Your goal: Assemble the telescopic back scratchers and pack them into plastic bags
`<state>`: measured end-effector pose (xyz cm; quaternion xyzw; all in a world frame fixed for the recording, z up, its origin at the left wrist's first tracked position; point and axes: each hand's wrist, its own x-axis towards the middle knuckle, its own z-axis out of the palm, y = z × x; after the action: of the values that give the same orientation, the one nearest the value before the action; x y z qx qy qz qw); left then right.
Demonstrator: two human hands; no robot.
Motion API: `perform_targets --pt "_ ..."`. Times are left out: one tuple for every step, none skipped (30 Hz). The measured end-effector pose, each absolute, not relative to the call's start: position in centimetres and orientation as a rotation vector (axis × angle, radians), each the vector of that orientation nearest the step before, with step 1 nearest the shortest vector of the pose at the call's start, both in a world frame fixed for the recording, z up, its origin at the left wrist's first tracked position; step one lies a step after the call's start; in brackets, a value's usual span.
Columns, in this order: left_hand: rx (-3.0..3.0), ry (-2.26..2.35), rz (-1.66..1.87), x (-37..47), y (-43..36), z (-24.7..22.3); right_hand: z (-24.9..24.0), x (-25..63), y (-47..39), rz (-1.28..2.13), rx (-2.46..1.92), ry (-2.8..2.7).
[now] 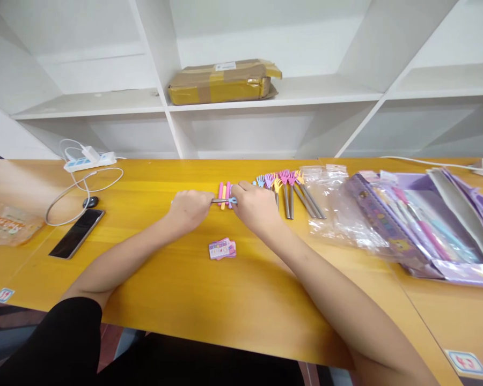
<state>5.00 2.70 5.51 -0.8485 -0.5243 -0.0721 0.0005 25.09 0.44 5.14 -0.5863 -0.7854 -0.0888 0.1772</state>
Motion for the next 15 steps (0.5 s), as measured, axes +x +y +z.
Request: perform_targets --pt "-2.668 -1.644 -0.225 5.0 2.9 5.2 5.0 25.1 0.6 -0.242 -1.67 -2.235" --pt "-2.678 -1.642 -0.239 5.0 3.2 4.8 4.8 25.1 0.8 -0.233 -1.677 -2.251" --pt "-2.695 -1.652 -0.283 4.9 3.5 4.4 4.7 25.2 1.1 -0.223 -1.68 -2.269" --pt "-2.729 -1.686 -0.375 4.8 3.9 4.1 4.6 25.4 1.4 -0.213 -1.684 -2.283" --pt "-2.767 -1.737 -0.509 4.7 4.3 3.7 4.5 25.8 1.8 -0.201 -1.693 -2.286" --pt "-2.799 -1.807 -0.672 4.4 4.9 3.3 4.4 26.5 2.2 -0.187 -1.713 -2.267" --pt "-2.817 -1.887 -0.842 3.9 5.4 3.0 4.3 27.4 2.6 -0.169 -1.743 -2.229" --pt "-2.816 -1.944 -0.961 3.4 6.0 2.8 4.3 28.6 3.0 -0.147 -1.787 -2.176" --pt "-2.811 -1.985 -1.04 2.6 6.6 2.5 4.1 30.1 3.3 -0.125 -1.846 -2.106" --pt "-2.804 -2.022 -1.101 1.8 7.1 2.2 4.0 31.9 3.5 -0.097 -1.913 -2.048" --pt "-2.789 -2.068 -1.165 0.8 7.5 1.9 3.7 33.8 3.5 -0.081 -2.003 -1.991" --pt "-2.768 -2.13 -1.241 -0.1 7.8 1.5 3.2 35.9 3.4 -0.071 -2.104 -1.941" --pt "-2.742 -2.197 -1.328 -1.1 8.0 1.0 2.7 37.9 3.1 -0.065 -2.196 -1.9" --pt "-2.709 -2.271 -1.427 -1.9 8.0 0.4 2.1 39.7 2.7 -0.072 -2.292 -1.833" --pt "-2.675 -2.334 -1.536 -2.5 8.0 -0.3 1.5 41.3 2.2 -0.078 -2.353 -1.785"
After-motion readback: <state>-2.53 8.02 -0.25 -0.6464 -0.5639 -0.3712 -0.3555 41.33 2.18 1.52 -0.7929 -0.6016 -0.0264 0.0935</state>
